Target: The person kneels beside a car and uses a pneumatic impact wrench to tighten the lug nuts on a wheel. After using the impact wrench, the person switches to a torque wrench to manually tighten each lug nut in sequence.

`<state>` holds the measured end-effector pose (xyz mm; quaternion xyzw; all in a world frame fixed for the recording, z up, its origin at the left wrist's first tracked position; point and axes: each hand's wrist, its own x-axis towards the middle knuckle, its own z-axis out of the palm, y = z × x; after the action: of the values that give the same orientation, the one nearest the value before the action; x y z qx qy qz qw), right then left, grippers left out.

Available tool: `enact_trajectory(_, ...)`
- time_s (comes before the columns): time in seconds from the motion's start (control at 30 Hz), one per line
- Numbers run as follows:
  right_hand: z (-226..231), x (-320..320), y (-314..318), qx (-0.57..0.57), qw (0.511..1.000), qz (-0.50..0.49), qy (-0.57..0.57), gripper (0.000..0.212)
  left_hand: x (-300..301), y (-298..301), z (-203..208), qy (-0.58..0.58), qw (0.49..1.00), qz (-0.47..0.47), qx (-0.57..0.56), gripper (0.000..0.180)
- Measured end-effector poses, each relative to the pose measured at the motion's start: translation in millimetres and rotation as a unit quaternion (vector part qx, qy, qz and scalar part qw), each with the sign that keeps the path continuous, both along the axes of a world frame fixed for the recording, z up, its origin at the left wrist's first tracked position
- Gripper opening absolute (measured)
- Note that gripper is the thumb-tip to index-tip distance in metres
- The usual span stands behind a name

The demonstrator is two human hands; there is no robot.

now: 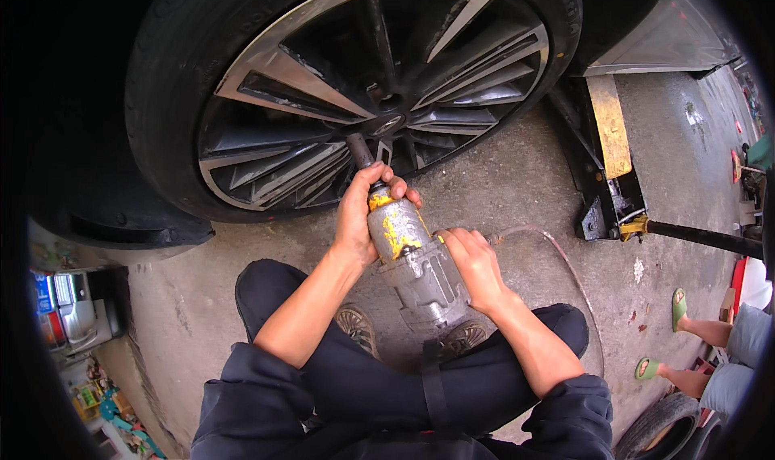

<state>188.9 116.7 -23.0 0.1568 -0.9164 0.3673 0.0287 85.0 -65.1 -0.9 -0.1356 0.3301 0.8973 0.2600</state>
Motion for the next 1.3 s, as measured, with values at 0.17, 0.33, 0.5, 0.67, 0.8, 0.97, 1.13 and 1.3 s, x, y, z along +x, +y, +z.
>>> enact_trajectory(0.17,-0.2,-15.0,-8.4,0.0,1.0,-0.017,0.025,0.039,-19.4,-4.9,6.5,0.023,0.999,-0.014,0.023,0.022)
enact_trajectory(0.33,-3.7,-24.9,-9.0,-0.006,1.0,-0.01,0.025,0.04,-24.5,-8.7,3.0,0.031,0.998,-0.014,0.045,0.026)
enact_trajectory(0.5,-20.7,-29.8,-15.9,-0.039,0.999,-0.028,0.013,0.04,-31.1,-8.3,16.2,0.05,0.989,0.007,-0.14,0.031)
enact_trajectory(0.67,-30.9,-32.2,-15.2,-0.033,0.999,-0.016,0.024,0.033,-33.7,-7.1,19.8,0.039,0.985,0.011,-0.167,0.031)
enact_trajectory(0.8,-34.7,-32.6,-16.7,-0.045,0.999,-0.01,0.025,0.026,-33.3,-9.3,16.6,0.031,0.988,0.023,-0.147,0.027)
enact_trajectory(0.97,-20.3,-29.1,-15.0,-0.052,0.998,-0.015,0.014,0.032,-36.8,-5.0,14.8,0.028,0.99,0.019,-0.14,0.026)
enact_trajectory(1.13,-17.0,-16.6,-12.0,-0.028,0.999,-0.023,-0.01,0.046,-22.4,-1.7,10.7,0.025,0.99,0.03,-0.139,0.026)
enact_trajectory(1.3,-23.2,11.6,0.8,0.02,0.998,-0.009,-0.051,0.042,8.4,2.8,-11.2,0.013,0.989,-0.013,-0.15,0.026)
